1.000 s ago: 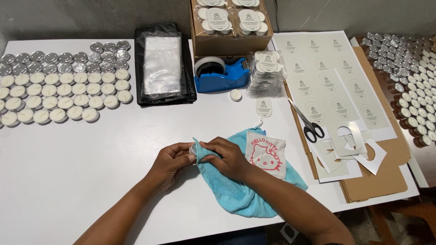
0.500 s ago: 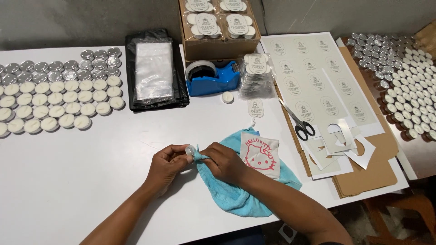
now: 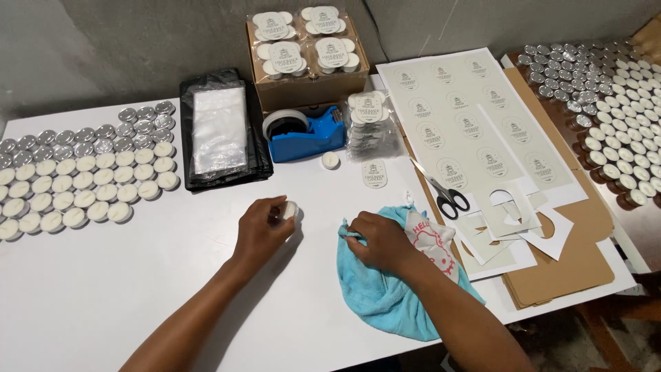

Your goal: The person is cutting circular labels from a printed sheet using scissors and then applying them to the bottom of small tealight candles.

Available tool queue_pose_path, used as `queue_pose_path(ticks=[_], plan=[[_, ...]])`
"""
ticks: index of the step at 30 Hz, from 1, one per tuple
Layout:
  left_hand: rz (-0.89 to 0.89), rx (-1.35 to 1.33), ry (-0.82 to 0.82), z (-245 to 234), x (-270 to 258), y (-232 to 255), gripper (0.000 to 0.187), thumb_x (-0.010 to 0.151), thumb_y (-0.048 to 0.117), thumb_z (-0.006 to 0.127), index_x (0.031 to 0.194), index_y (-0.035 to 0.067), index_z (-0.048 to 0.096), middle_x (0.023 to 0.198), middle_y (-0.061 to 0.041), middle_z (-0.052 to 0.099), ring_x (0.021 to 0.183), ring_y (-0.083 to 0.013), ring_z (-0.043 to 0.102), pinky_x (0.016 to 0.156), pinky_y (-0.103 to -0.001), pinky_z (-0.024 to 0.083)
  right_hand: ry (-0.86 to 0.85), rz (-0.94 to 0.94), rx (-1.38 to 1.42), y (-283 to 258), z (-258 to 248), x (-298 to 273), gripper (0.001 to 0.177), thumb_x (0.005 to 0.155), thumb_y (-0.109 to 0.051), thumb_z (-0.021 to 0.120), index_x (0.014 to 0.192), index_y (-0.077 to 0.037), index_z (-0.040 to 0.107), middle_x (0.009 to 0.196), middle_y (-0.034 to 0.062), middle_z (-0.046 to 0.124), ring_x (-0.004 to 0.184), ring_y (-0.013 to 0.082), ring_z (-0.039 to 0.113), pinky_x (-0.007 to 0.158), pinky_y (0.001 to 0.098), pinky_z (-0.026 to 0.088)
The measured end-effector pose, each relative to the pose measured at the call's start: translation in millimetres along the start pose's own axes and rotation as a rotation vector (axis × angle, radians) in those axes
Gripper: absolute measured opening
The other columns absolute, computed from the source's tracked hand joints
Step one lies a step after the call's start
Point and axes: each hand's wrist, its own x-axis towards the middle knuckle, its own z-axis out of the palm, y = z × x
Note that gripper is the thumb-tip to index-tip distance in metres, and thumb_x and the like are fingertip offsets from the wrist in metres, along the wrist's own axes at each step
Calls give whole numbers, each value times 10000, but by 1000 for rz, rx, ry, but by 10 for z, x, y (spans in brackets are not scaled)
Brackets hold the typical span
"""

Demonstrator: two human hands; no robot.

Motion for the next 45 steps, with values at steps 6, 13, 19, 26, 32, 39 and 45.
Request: queue_pose_path(ticks=[6,13,19,26,32,39,45], plan=[[11,52,33,348,501,149,498,846,81,765,1296,-74,616,1041,-247,674,998,-380,687,862,-449,619,-21,41,73,107,-29,-23,114,904,-179,686,903,-66,704,756,116,654,712,301,695,582,388,565],[98,78,150,698,857,-34,481,828,55,805,1272,-32,639,1061,-222,687,974,-356,698,780,-365,630,-68,73,75,144,-55,-25,121,911,-201,673,936,-86,699,785,84,644,729,269,690,592,364,559],[117,100,205,733,903,-45,468,824,46,817,1246,-45,639,1064,-231,701,978,-368,701,782,-377,632,-85,65,75,143,-58,-37,121,917,-193,662,939,-77,692,796,94,641,732,271,686,591,363,557],[149,120,245,789,901,-223,478,807,103,852,1227,11,644,1054,-170,698,979,-321,708,804,-349,628,-93,71,65,114,-77,-20,121,916,-203,667,938,-87,693,799,90,645,753,287,694,617,380,558],[99,118,168,458,561,-181,459,833,143,807,1237,5,638,1048,-175,690,998,-327,703,831,-386,627,-97,77,65,101,-51,-19,103,911,-202,679,926,-102,698,796,79,651,765,283,704,637,371,565],[17,106,28,-203,26,-789,401,884,254,720,1223,63,625,1179,-95,674,1079,-255,655,913,-370,523,-58,58,68,232,105,-51,150,849,-225,718,909,-90,697,860,61,691,819,254,678,703,380,506],[-3,205,177,-931,-153,-1268,356,910,199,706,1232,56,654,1139,-127,704,1077,-298,651,900,-411,528,-65,127,23,304,187,-57,168,829,-284,734,908,-136,749,805,-10,721,762,167,688,687,332,523]])
